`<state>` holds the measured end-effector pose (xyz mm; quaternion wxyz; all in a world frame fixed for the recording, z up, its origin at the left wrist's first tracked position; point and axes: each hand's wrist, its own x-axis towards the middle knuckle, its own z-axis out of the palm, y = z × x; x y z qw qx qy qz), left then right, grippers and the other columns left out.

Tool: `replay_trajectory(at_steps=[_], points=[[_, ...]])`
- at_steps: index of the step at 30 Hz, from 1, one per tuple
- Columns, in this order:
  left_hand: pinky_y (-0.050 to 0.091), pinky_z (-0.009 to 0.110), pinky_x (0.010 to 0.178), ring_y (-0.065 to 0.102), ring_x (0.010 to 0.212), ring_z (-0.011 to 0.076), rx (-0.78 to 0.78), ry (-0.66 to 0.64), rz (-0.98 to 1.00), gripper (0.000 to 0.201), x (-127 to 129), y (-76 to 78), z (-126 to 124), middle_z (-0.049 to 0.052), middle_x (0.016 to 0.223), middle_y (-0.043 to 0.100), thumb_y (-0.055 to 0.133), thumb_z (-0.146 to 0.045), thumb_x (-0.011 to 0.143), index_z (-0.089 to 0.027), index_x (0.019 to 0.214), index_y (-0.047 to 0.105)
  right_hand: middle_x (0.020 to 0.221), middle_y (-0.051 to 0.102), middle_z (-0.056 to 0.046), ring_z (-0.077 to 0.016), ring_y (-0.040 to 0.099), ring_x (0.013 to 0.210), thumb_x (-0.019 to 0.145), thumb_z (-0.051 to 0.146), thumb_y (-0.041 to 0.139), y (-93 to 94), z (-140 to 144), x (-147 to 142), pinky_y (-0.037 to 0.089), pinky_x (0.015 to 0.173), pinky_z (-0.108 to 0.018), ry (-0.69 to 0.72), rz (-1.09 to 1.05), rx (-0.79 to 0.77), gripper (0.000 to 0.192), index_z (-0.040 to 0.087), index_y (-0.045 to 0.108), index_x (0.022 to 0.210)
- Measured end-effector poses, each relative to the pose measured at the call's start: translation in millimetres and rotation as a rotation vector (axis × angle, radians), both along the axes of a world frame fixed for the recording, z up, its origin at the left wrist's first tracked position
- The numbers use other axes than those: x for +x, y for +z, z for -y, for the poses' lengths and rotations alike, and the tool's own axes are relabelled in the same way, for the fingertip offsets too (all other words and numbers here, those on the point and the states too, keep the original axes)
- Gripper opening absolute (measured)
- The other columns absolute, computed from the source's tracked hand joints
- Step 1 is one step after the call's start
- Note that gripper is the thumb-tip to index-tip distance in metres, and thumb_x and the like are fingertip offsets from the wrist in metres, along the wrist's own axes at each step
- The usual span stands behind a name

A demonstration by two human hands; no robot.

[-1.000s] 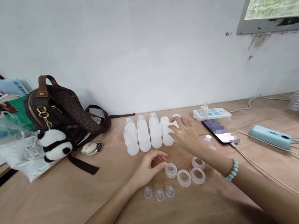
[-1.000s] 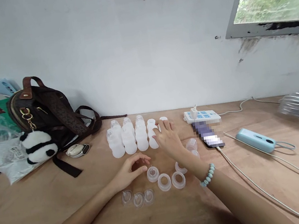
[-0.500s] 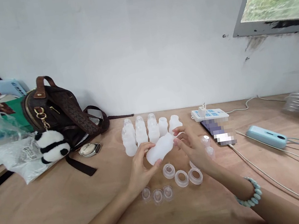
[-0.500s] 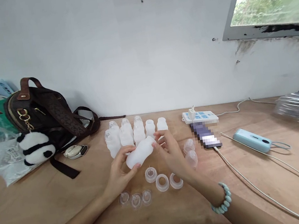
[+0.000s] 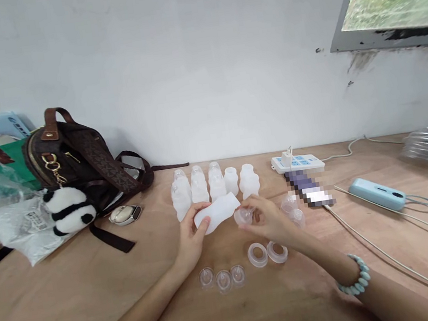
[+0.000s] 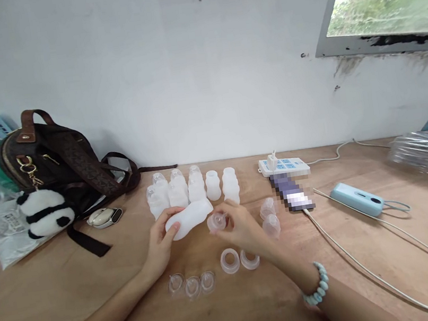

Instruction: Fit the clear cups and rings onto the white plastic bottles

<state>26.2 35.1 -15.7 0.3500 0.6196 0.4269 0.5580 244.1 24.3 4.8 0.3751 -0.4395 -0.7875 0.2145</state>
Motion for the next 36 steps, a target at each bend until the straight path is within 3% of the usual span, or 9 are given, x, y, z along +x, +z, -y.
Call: replay_trajectory(at_steps=[4,12,22,25,27,30,32,34,36], points=[[0.046,0.032,0.078,0.059,0.084,0.0234,-0.11,0.027,0.051,0.032,1.2,-6.4,-5.0,0.004,0.087,0.067,0.049,-0.044,0.083,-0.017,0.085,0.066,0.111,0.065,-0.005,-0.0187,0.064,0.092,0.081,0.023,0.069,7.8,-7.5,15.8,0.057,0.077,-0.033,0.004,-0.263,0.093,0.029,0.025,0.061,0.109],[0.045,0.027,0.05,0.056,0.063,0.0192,-0.31,-0.048,0.167,0.044,8.1,-4.3,-3.6,0.007,0.076,0.064,0.054,-0.056,0.076,-0.014,0.08,0.067,0.115,0.067,-0.008,-0.0229,0.064,0.111,0.09,0.018,0.059,14.1,1.7,13.2,0.056,0.093,-0.041,0.156,-0.093,0.384,0.028,0.025,0.061,0.117],[0.042,0.026,0.044,0.056,0.059,0.0183,-0.335,-0.11,0.143,0.043,10.6,3.4,2.2,0.006,0.073,0.062,0.049,-0.054,0.08,-0.015,0.079,0.065,0.116,0.068,-0.009,-0.0209,0.066,0.109,0.092,0.023,0.061,15.8,7.6,10.0,0.056,0.094,-0.037,0.207,-0.093,0.399,0.027,0.024,0.062,0.119],[0.049,0.03,0.061,0.059,0.071,0.0207,-0.251,-0.113,0.071,0.036,5.1,10.3,4.7,0.005,0.079,0.065,0.057,-0.05,0.078,-0.015,0.08,0.067,0.105,0.071,-0.009,-0.0229,0.068,0.097,0.083,0.035,0.072,15.1,6.3,10.4,0.058,0.084,-0.037,0.109,-0.127,0.299,0.032,0.021,0.066,0.112],[0.049,0.032,0.078,0.06,0.084,0.0227,-0.074,-0.127,-0.042,0.026,0.8,14.1,7.7,0.004,0.087,0.067,0.066,-0.041,0.076,-0.017,0.086,0.067,0.092,0.073,-0.007,-0.022,0.069,0.084,0.08,0.044,0.073,13.0,4.4,10.1,0.057,0.073,-0.034,0.018,-0.173,0.126,0.032,0.019,0.07,0.1],[0.047,0.036,0.088,0.061,0.095,0.0237,0.349,-0.17,-0.317,0.027,-3.5,15.4,12.2,0.007,0.101,0.066,0.073,-0.029,0.076,-0.02,0.1,0.064,0.063,0.067,-0.004,-0.017,0.063,0.058,0.087,0.059,0.058,8.4,1.5,9.4,0.051,0.054,-0.028,-0.037,-0.24,-0.187,0.045,0.017,0.068,0.072],[0.047,0.036,0.087,0.06,0.097,0.0233,0.516,-0.181,-0.423,0.029,-3.8,14.4,13.8,0.008,0.104,0.065,0.074,-0.027,0.078,-0.022,0.104,0.063,0.051,0.06,-0.003,-0.0154,0.058,0.049,0.091,0.069,0.04,6.4,0.5,10.3,0.046,0.049,-0.027,-0.003,-0.25,-0.345,0.064,0.016,0.066,0.065],[0.047,0.036,0.087,0.06,0.097,0.023,0.5,-0.171,-0.403,0.026,-2.2,13.4,13.6,0.008,0.103,0.064,0.07,-0.025,0.081,-0.022,0.105,0.061,0.062,0.067,-0.007,-0.0181,0.063,0.056,0.09,0.076,0.025,6.8,0.2,13.4,0.05,0.055,-0.03,0.031,-0.274,-0.43,0.076,0.016,0.072,0.082],[0.048,0.035,0.085,0.06,0.096,0.023,0.341,-0.148,-0.302,0.023,0.5,13.2,11.6,0.006,0.101,0.064,0.067,-0.026,0.081,-0.02,0.103,0.061,0.101,0.073,-0.013,-0.0232,0.07,0.082,0.088,0.078,0.019,9.8,0.3,18.2,0.056,0.071,-0.036,0.083,-0.342,-0.45,0.08,0.02,0.064,0.121]])
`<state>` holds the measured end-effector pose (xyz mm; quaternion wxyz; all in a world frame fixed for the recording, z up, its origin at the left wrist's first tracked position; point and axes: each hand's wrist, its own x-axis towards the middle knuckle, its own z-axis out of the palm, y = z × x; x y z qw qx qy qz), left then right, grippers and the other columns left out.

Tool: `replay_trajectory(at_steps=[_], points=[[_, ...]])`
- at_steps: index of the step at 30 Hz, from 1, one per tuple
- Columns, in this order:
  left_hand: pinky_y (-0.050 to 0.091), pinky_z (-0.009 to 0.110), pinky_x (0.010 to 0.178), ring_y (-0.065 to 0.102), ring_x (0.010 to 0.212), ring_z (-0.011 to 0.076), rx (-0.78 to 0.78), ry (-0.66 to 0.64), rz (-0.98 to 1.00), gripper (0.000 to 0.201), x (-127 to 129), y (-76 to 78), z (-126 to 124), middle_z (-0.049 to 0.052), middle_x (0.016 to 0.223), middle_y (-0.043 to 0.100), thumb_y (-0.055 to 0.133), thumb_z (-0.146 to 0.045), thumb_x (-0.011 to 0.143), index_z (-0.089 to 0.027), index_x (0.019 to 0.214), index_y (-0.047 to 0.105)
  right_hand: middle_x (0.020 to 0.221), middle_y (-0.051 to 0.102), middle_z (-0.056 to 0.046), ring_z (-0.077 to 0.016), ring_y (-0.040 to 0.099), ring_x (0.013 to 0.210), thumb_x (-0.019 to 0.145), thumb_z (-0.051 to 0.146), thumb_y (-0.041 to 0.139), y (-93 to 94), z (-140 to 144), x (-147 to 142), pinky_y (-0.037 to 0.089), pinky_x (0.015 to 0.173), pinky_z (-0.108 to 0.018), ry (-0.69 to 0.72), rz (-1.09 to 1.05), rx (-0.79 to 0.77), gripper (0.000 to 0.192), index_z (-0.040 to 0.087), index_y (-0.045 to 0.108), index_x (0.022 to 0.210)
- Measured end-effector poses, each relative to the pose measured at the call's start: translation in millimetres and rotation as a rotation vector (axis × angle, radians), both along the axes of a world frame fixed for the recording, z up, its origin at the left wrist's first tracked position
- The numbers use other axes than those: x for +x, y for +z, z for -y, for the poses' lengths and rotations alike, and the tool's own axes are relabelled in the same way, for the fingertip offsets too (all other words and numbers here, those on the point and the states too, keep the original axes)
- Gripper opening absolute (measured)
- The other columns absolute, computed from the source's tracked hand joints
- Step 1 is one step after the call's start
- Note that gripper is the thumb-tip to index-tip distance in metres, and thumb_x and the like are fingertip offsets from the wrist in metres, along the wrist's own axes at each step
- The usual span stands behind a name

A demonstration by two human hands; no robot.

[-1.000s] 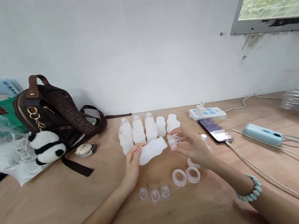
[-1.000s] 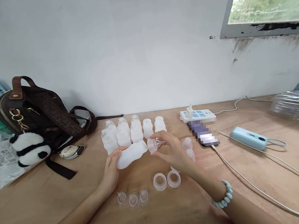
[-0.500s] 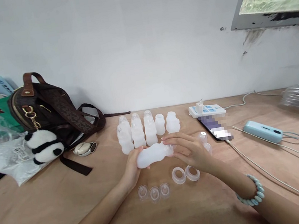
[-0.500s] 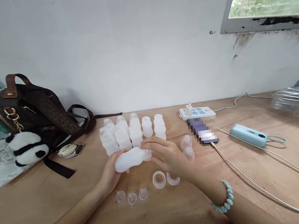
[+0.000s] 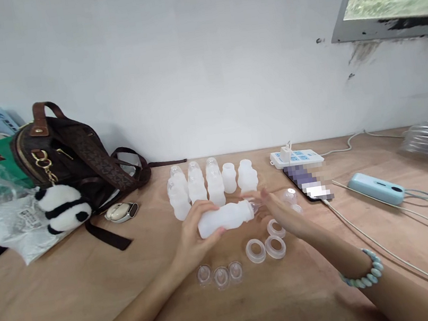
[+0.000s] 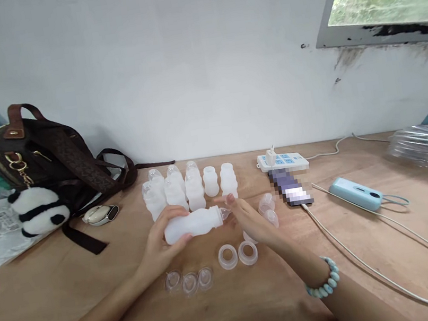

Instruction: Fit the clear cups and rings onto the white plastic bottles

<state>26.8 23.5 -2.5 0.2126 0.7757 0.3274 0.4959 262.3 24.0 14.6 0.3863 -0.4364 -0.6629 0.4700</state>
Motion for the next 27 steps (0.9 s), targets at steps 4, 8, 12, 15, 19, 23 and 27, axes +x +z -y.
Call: replay_trajectory(at_steps=[4,8,12,15,19,23,27], points=[[0.048,0.026,0.062,0.059,0.078,0.0192,-0.5,0.044,0.252,0.026,5.9,0.3,-5.3,0.003,0.091,0.063,0.064,-0.038,0.08,-0.018,0.097,0.063,0.157,0.03,-0.011,-0.0291,0.048,0.132,0.083,0.076,0.046,9.5,0.2,8.8,0.044,0.104,-0.05,0.13,-0.094,0.164,0.085,0.038,0.016,0.153],[0.04,0.02,0.046,0.052,0.063,0.014,-0.802,-0.042,0.472,0.039,10.2,1.8,-4.9,0.003,0.078,0.061,0.066,-0.05,0.077,-0.014,0.092,0.066,0.156,0.029,-0.008,-0.0278,0.04,0.137,0.079,0.042,0.076,16.6,2.1,8.6,0.039,0.109,-0.049,0.139,0.126,0.426,0.086,0.038,0.025,0.148],[0.038,0.019,0.044,0.054,0.059,0.0126,-0.948,-0.143,0.471,0.043,13.3,5.0,0.7,0.004,0.073,0.062,0.067,-0.052,0.076,-0.011,0.088,0.067,0.119,0.061,-0.007,-0.023,0.06,0.108,0.087,0.03,0.065,18.0,3.7,3.6,0.051,0.092,-0.041,0.096,0.223,0.585,0.036,0.027,0.051,0.119],[0.038,0.018,0.044,0.052,0.059,0.0124,-0.919,-0.138,0.401,0.042,14.7,5.6,2.7,0.003,0.073,0.06,0.066,-0.052,0.076,-0.012,0.089,0.065,0.089,0.066,-0.002,-0.0171,0.061,0.075,0.08,0.036,0.072,14.6,3.3,0.6,0.052,0.067,-0.03,0.058,0.228,0.488,0.031,0.023,0.053,0.099],[0.044,0.02,0.049,0.054,0.069,0.0155,-0.741,-0.029,0.251,0.035,14.0,5.2,0.9,0.002,0.081,0.061,0.067,-0.048,0.072,-0.016,0.088,0.066,0.053,0.052,0.005,-0.0122,0.05,0.049,0.083,0.047,0.066,5.0,1.2,-1.8,0.037,0.049,-0.025,-0.062,0.326,0.312,0.035,0.021,0.049,0.069],[0.044,0.02,0.049,0.055,0.068,0.0159,-0.707,-0.007,0.217,0.034,13.0,4.9,-1.3,0.001,0.077,0.06,0.066,-0.048,0.073,-0.016,0.085,0.065,0.075,0.067,-0.002,-0.0174,0.063,0.068,0.092,0.049,0.051,4.4,0.6,2.0,0.048,0.061,-0.029,-0.038,0.287,0.276,0.031,0.02,0.06,0.086],[0.04,0.019,0.043,0.056,0.058,0.014,-0.824,-0.067,0.275,0.038,13.6,3.1,-0.8,0.0,0.07,0.061,0.062,-0.053,0.078,-0.016,0.084,0.062,0.133,0.055,-0.009,-0.0221,0.059,0.113,0.076,0.037,0.076,15.7,2.4,7.5,0.052,0.089,-0.038,0.107,0.163,0.34,0.069,0.028,0.04,0.134]])
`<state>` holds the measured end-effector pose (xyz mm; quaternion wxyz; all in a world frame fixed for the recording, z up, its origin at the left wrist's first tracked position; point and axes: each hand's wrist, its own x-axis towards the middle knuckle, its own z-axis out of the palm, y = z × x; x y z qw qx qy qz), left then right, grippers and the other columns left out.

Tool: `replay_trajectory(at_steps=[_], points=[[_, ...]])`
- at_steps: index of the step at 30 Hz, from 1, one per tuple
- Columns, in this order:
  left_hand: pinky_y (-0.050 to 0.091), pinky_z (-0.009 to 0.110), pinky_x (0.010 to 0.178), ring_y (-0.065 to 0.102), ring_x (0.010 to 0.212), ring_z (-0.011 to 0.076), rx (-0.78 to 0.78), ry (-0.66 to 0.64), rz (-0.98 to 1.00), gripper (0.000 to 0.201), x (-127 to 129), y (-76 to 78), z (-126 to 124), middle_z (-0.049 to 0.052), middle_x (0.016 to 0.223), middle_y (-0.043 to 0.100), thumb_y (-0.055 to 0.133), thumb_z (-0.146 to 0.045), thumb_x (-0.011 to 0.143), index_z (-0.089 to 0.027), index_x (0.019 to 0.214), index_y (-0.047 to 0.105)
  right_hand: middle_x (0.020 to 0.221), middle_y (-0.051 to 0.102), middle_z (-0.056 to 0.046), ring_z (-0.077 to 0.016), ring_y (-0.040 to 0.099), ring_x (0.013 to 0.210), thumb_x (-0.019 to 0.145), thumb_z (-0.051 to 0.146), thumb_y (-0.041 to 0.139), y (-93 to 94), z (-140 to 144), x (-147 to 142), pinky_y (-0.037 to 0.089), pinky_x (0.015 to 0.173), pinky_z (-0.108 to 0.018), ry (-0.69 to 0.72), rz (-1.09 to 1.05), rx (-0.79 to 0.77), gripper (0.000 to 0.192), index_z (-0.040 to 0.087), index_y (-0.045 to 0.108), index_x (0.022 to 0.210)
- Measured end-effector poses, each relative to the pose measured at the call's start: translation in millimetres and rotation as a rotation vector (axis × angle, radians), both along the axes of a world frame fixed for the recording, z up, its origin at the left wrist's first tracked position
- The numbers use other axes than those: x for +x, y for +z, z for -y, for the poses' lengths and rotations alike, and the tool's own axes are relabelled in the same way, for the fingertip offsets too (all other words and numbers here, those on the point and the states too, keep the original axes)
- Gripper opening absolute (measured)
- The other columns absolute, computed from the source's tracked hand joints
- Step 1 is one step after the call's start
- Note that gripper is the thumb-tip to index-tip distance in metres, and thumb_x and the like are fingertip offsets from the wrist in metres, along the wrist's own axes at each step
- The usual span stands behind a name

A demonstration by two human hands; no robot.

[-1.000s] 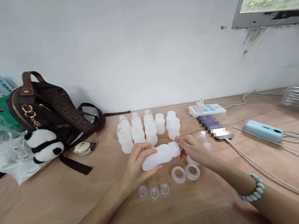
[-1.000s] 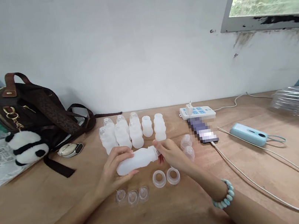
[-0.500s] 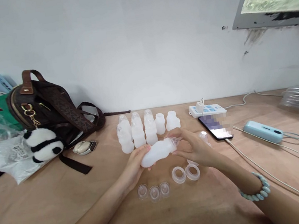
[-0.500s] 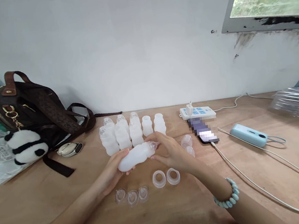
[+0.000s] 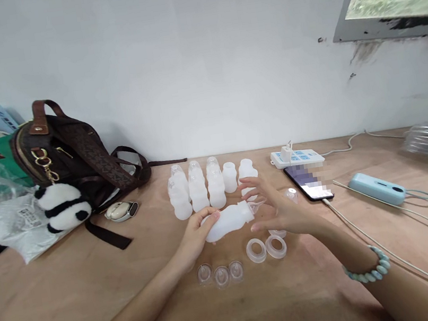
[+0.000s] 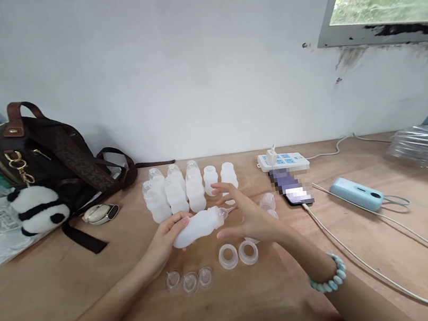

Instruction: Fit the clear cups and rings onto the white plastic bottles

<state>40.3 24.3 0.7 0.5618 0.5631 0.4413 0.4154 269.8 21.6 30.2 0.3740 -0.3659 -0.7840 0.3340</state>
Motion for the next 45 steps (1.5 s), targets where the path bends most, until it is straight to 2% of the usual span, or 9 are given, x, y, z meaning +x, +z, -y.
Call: replay_trajectory(at_steps=[2,6,11,14,21,29,39,41,45], points=[[0.038,0.018,0.043,0.057,0.055,0.0128,-0.015,-0.019,0.019,0.039,0.4,-1.5,0.2,0.0,0.068,0.063,0.062,-0.054,0.079,-0.016,0.083,0.061,0.119,0.062,-0.007,-0.0209,0.061,0.107,0.076,0.032,0.076,3.9,0.5,0.0,0.052,0.09,-0.038,0.034,-0.004,0.021,0.053,0.026,0.05,0.122],[0.035,0.017,0.041,0.057,0.05,0.0115,-0.024,-0.024,0.015,0.041,0.2,-4.0,-1.0,0.0,0.064,0.063,0.064,-0.056,0.078,-0.015,0.081,0.062,0.082,0.066,-0.002,-0.0172,0.061,0.076,0.075,0.035,0.078,3.3,0.1,-3.6,0.051,0.068,-0.031,-0.035,0.031,-0.011,0.029,0.02,0.058,0.089],[0.035,0.018,0.04,0.058,0.051,0.0113,-0.186,-0.105,0.12,0.049,-2.0,-1.0,0.0,0.004,0.072,0.067,0.063,-0.06,0.079,-0.013,0.091,0.066,0.09,0.069,-0.003,-0.0158,0.06,0.072,0.083,0.039,0.069,-2.0,1.3,-6.2,0.048,0.065,-0.029,0.008,0.085,0.102,0.033,0.022,0.057,0.109],[0.034,0.019,0.041,0.057,0.052,0.0112,-0.232,-0.212,0.155,0.057,-1.6,0.9,2.8,0.006,0.073,0.068,0.059,-0.067,0.079,-0.013,0.095,0.064,0.092,0.068,-0.003,-0.0158,0.059,0.071,0.082,0.039,0.069,-5.1,2.7,-7.6,0.048,0.064,-0.028,-0.015,0.076,0.186,0.032,0.022,0.058,0.106],[0.046,0.025,0.064,0.06,0.074,0.0177,0.279,-0.037,-0.136,0.034,-1.5,1.0,7.7,0.001,0.084,0.066,0.073,-0.044,0.072,-0.018,0.091,0.06,0.062,0.054,0.005,-0.0129,0.048,0.057,0.076,0.036,0.068,-13.8,6.3,-17.4,0.035,0.049,-0.023,-0.202,-0.083,-0.01,0.023,0.023,0.049,0.08],[0.045,0.03,0.075,0.061,0.088,0.0239,0.431,0.011,-0.349,0.03,-5.8,-4.3,8.4,0.005,0.099,0.068,0.064,-0.041,0.082,-0.019,0.101,0.059,0.07,0.056,0.004,-0.0111,0.049,0.057,0.08,0.038,0.068,-14.1,4.6,-20.4,0.038,0.05,-0.023,-0.209,-0.145,-0.099,0.023,0.021,0.054,0.086],[0.046,0.035,0.089,0.062,0.104,0.027,0.432,-0.118,-0.375,0.035,-6.4,-12.9,-2.5,0.006,0.112,0.069,0.072,-0.035,0.079,-0.021,0.109,0.06,0.095,0.068,-0.003,-0.0173,0.063,0.078,0.083,0.037,0.068,-16.0,-2.0,-13.4,0.051,0.067,-0.03,-0.182,0.049,0.095,0.032,0.023,0.057,0.11],[0.046,0.037,0.092,0.062,0.105,0.0273,0.425,-0.11,-0.364,0.036,-6.3,-15.2,-3.4,0.006,0.115,0.069,0.071,-0.034,0.079,-0.021,0.111,0.061,0.095,0.068,-0.004,-0.0198,0.065,0.085,0.087,0.036,0.063,-10.8,-4.9,-5.8,0.052,0.071,-0.033,-0.262,0.088,0.167,0.031,0.023,0.054,0.114],[0.046,0.038,0.093,0.062,0.105,0.0278,0.389,-0.098,-0.355,0.035,-5.6,-19.1,-4.5,0.008,0.116,0.069,0.07,-0.034,0.08,-0.02,0.112,0.063,0.099,0.069,-0.011,-0.0271,0.065,0.091,0.092,0.032,0.055,3.4,-13.9,19.9,0.049,0.075,-0.039,-0.683,0.489,0.363,0.018,0.019,0.058,0.104]])
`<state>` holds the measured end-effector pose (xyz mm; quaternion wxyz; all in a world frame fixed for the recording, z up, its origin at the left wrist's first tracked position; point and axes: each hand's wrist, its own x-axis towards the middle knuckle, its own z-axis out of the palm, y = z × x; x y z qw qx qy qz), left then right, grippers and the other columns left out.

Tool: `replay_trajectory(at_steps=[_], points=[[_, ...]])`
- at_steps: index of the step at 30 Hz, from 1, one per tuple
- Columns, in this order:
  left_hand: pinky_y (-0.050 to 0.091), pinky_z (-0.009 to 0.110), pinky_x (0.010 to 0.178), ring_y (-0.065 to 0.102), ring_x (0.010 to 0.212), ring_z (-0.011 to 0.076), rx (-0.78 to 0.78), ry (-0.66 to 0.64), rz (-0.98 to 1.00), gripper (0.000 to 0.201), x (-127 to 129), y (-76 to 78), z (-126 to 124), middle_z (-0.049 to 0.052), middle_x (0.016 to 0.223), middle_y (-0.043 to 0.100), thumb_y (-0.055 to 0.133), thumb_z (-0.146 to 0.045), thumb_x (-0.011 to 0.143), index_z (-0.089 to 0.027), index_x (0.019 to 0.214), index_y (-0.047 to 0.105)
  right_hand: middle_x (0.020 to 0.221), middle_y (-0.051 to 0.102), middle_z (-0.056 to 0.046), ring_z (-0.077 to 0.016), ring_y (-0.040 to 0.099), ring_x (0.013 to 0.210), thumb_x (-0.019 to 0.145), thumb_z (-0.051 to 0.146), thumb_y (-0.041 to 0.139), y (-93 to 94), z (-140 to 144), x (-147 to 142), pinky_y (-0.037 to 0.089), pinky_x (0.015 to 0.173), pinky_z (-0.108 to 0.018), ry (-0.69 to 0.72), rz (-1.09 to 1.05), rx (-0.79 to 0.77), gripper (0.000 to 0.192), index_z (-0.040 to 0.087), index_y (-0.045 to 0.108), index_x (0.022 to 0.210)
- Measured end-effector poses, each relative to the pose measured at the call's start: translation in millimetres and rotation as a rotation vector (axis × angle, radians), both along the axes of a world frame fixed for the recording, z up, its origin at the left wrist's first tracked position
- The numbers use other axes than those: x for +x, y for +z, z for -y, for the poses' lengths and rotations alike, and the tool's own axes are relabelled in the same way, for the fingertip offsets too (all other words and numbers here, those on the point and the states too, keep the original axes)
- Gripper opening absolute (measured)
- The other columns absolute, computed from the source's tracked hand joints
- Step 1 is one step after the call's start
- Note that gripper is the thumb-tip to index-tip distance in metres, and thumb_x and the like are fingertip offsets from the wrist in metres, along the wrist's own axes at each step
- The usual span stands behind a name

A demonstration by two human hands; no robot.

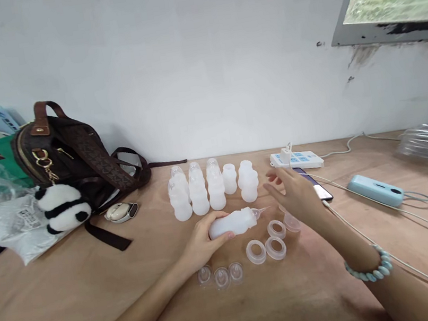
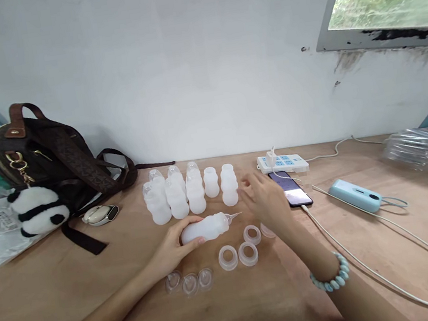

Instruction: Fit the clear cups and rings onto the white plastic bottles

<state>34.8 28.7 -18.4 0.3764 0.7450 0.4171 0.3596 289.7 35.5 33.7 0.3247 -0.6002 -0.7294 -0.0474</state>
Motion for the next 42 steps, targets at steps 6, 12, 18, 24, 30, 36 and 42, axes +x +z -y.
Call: replay_trajectory(at_steps=[6,12,18,24,30,36,42], points=[[0.047,0.036,0.09,0.064,0.102,0.0278,-0.002,0.046,0.023,0.035,-0.6,-5.2,-1.8,0.007,0.113,0.07,0.069,-0.037,0.08,-0.02,0.111,0.064,0.081,0.072,-0.014,-0.0312,0.069,0.077,0.083,0.026,0.065,2.1,-7.5,23.8,0.043,0.059,-0.034,-0.298,0.474,-0.374,0.011,0.015,0.065,0.082],[0.048,0.034,0.089,0.063,0.101,0.0261,0.04,0.112,0.069,0.035,-0.3,-9.9,-4.2,0.006,0.111,0.07,0.068,-0.037,0.081,-0.019,0.111,0.064,0.096,0.07,-0.014,-0.0285,0.067,0.08,0.093,0.031,0.051,15.5,-2.8,26.8,0.045,0.061,-0.035,-0.353,0.266,-0.098,0.021,0.016,0.064,0.099],[0.049,0.034,0.086,0.062,0.098,0.0246,0.055,0.183,0.184,0.034,-1.2,-10.1,-6.6,0.005,0.108,0.068,0.064,-0.039,0.082,-0.018,0.109,0.062,0.09,0.07,-0.006,-0.0184,0.063,0.072,0.089,0.037,0.057,15.1,-2.3,16.1,0.055,0.062,-0.033,0.302,-0.468,-0.054,0.024,0.02,0.067,0.102],[0.047,0.033,0.088,0.061,0.1,0.024,0.186,0.11,0.156,0.031,-2.8,-5.9,-1.5,0.006,0.107,0.066,0.066,-0.033,0.08,-0.018,0.107,0.061,0.095,0.073,-0.005,-0.0187,0.068,0.081,0.086,0.03,0.064,0.9,8.7,-14.9,0.06,0.071,-0.034,0.553,-0.585,-0.22,0.023,0.024,0.07,0.108],[0.046,0.03,0.08,0.061,0.09,0.0223,0.273,0.075,0.109,0.027,-6.9,3.2,-0.1,0.005,0.098,0.067,0.066,-0.033,0.08,-0.018,0.102,0.061,0.101,0.075,-0.006,-0.0203,0.07,0.088,0.086,0.027,0.066,-5.4,16.3,-23.3,0.06,0.076,-0.035,0.593,-0.614,-0.087,0.022,0.024,0.07,0.107],[0.047,0.027,0.071,0.062,0.085,0.0216,0.205,0.058,0.108,0.028,-8.9,19.3,3.0,0.004,0.094,0.067,0.065,-0.036,0.079,-0.017,0.099,0.062,0.091,0.075,-0.006,-0.0219,0.07,0.087,0.088,0.028,0.064,-6.4,20.7,-24.1,0.06,0.074,-0.036,0.538,-0.549,0.031,0.02,0.023,0.07,0.107],[0.048,0.027,0.068,0.062,0.079,0.0197,0.186,0.042,0.109,0.025,-10.5,27.7,5.0,0.003,0.088,0.066,0.062,-0.037,0.081,-0.017,0.096,0.062,0.105,0.075,-0.005,-0.021,0.071,0.094,0.085,0.024,0.069,-4.3,27.6,-29.0,0.06,0.076,-0.032,0.545,-0.492,0.176,0.022,0.026,0.07,0.108]])
